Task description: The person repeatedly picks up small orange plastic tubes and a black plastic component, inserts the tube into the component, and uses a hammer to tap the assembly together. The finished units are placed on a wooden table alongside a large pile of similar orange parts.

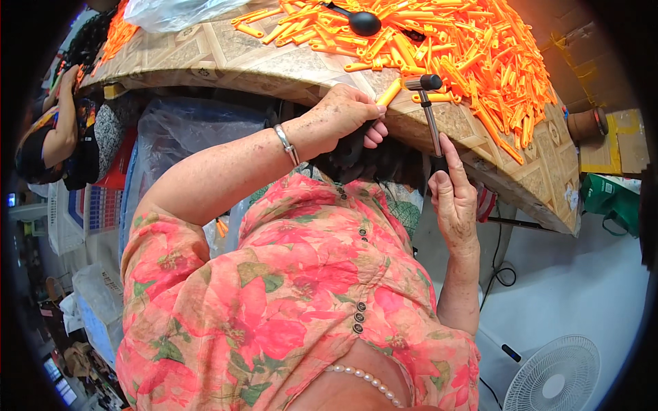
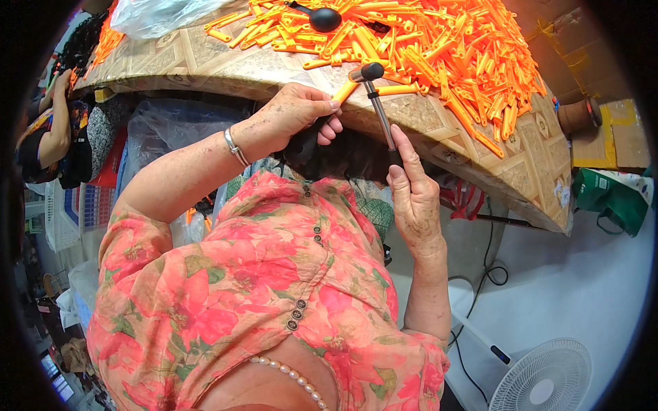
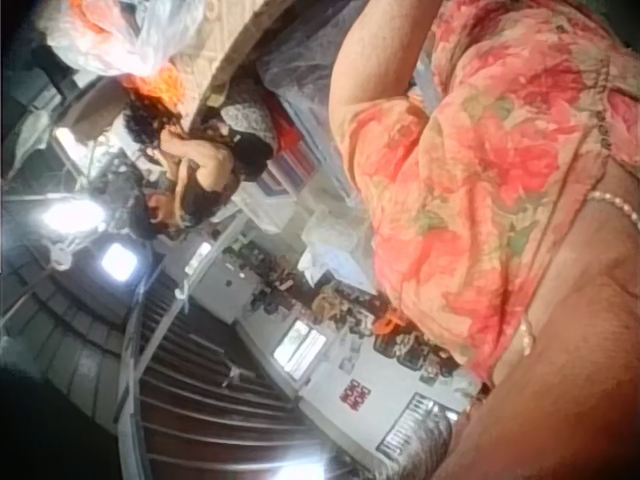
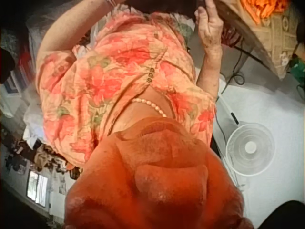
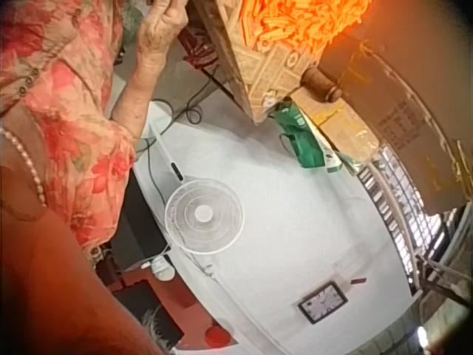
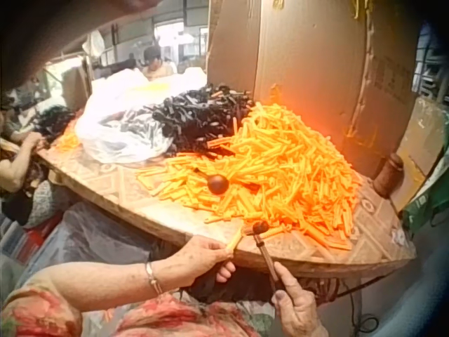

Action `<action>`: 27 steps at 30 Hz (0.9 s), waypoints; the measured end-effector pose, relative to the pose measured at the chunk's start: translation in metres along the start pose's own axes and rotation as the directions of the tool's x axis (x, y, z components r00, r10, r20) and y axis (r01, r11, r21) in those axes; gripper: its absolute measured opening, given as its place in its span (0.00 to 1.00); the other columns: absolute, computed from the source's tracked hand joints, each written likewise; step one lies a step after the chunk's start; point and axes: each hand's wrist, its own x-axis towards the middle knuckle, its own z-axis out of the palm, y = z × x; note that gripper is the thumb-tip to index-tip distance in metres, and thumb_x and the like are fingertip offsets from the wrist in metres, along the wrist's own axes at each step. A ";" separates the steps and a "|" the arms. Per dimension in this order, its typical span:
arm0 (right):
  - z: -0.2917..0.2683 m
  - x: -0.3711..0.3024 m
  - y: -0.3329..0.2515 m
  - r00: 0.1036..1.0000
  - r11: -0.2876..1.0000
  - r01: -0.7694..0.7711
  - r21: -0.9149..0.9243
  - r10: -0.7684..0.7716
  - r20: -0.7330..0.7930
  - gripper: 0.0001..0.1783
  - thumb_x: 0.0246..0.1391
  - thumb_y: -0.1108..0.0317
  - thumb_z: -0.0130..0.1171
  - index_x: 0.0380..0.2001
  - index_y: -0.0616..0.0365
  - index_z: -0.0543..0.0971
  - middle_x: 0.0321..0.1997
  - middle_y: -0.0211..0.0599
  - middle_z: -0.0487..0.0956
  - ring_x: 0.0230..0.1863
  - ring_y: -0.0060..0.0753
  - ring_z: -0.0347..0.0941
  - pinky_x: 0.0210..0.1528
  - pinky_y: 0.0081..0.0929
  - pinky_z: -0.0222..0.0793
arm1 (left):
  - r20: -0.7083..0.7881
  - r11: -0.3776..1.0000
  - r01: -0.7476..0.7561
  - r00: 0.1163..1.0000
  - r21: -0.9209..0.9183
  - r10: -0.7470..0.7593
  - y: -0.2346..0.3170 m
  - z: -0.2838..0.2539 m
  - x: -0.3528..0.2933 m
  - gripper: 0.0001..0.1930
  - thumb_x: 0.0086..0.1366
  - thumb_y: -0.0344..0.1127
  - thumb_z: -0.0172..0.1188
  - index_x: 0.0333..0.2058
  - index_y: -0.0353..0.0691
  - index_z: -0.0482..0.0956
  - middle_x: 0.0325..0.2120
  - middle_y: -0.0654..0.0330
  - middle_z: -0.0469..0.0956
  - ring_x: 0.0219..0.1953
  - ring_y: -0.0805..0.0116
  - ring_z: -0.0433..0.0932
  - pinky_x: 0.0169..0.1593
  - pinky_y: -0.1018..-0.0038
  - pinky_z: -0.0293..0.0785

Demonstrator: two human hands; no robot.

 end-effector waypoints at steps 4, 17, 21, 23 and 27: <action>0.003 0.009 0.007 0.998 0.971 0.022 -0.237 -0.008 0.060 0.26 0.69 0.67 0.48 0.69 0.45 0.64 0.22 0.18 0.64 0.24 0.12 0.57 0.26 0.14 0.58 | 0.014 1.000 -0.008 1.000 -0.017 0.008 0.000 -0.001 0.000 0.12 0.71 0.36 0.55 0.37 0.31 0.78 0.27 0.56 0.82 0.25 0.71 0.81 0.31 0.76 0.81; 0.003 0.023 -0.009 0.999 0.972 0.024 -0.232 -0.017 0.029 0.26 0.67 0.70 0.48 0.67 0.45 0.67 0.27 0.28 0.68 0.26 0.20 0.61 0.31 0.21 0.63 | -0.002 1.000 0.029 1.000 -0.006 -0.029 0.006 0.001 -0.003 0.12 0.71 0.34 0.54 0.39 0.29 0.78 0.27 0.54 0.81 0.24 0.70 0.81 0.30 0.76 0.82; 0.009 0.018 -0.008 0.999 0.986 0.029 -0.166 -0.032 -0.017 0.26 0.67 0.70 0.48 0.67 0.43 0.67 0.24 0.32 0.69 0.24 0.21 0.60 0.30 0.21 0.63 | 0.016 1.000 0.021 1.000 -0.021 -0.021 0.005 -0.001 0.001 0.12 0.71 0.34 0.55 0.40 0.29 0.78 0.28 0.54 0.81 0.25 0.70 0.81 0.30 0.76 0.82; 0.008 0.016 -0.004 0.998 0.967 -0.014 -0.253 0.030 0.060 0.26 0.66 0.71 0.49 0.67 0.43 0.67 0.26 0.49 0.75 0.22 0.31 0.67 0.32 0.28 0.69 | 0.015 1.000 0.022 1.000 -0.017 -0.021 0.004 -0.001 0.000 0.12 0.71 0.35 0.55 0.40 0.29 0.78 0.28 0.54 0.82 0.25 0.71 0.81 0.31 0.76 0.82; 0.015 0.021 -0.001 0.998 0.964 0.039 -0.262 -0.022 0.065 0.27 0.65 0.71 0.49 0.67 0.42 0.67 0.24 0.50 0.72 0.21 0.30 0.65 0.31 0.29 0.67 | 0.022 0.999 0.011 1.000 -0.038 -0.011 0.004 -0.003 -0.001 0.12 0.71 0.36 0.56 0.41 0.30 0.79 0.29 0.55 0.82 0.28 0.72 0.81 0.33 0.76 0.82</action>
